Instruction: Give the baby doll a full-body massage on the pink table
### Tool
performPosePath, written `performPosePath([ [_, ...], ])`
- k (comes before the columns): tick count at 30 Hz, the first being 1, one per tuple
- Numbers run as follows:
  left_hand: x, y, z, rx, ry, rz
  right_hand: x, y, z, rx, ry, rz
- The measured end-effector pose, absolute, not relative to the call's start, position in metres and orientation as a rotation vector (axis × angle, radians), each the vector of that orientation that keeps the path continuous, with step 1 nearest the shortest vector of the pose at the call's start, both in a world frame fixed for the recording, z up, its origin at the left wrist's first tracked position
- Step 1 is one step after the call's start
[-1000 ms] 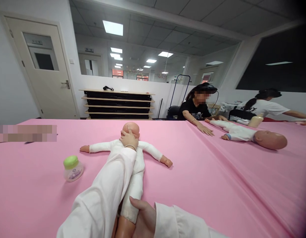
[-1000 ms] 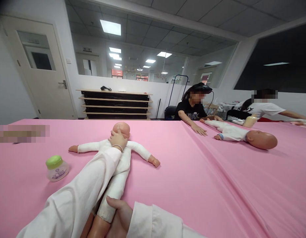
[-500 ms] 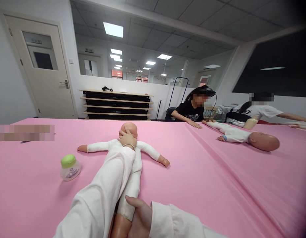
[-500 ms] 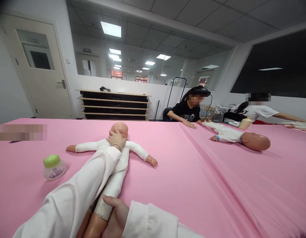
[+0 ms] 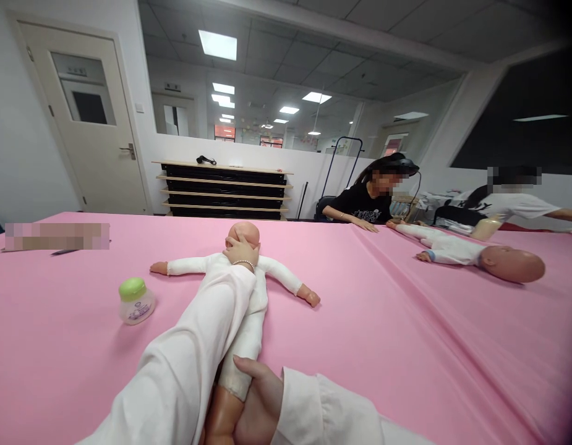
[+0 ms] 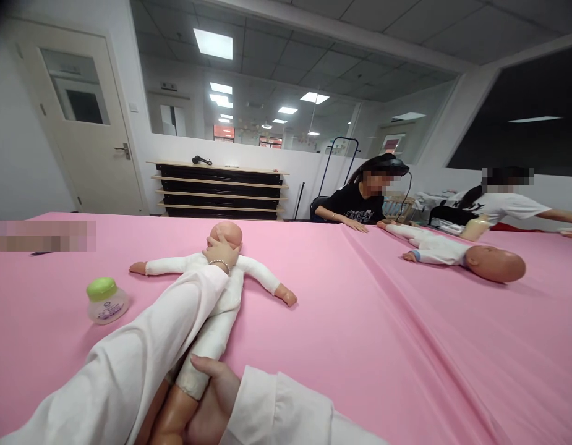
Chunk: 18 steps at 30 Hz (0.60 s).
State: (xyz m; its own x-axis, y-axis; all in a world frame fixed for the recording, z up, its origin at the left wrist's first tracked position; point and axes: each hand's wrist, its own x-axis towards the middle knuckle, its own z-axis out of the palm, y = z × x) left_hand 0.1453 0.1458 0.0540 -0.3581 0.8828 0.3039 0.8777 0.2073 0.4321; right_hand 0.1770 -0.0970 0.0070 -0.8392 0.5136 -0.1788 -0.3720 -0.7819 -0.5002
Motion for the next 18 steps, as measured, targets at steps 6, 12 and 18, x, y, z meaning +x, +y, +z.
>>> performPosePath([
  [6, 0.143, 0.145, 0.056, 1.742, 2.404, 0.910, 0.176, -0.094, -0.003, -0.432, -0.576, 2.508],
  [12, 0.142, 0.142, 0.074, 1.702, 2.339, 0.993, 0.177, -0.094, -0.002, -0.368, -0.559, 2.522],
  [18, 0.145, 0.127, 0.115, 1.733, 2.158, 1.256, 0.183, -0.093, 0.004, -0.300, -0.645, 2.426],
])
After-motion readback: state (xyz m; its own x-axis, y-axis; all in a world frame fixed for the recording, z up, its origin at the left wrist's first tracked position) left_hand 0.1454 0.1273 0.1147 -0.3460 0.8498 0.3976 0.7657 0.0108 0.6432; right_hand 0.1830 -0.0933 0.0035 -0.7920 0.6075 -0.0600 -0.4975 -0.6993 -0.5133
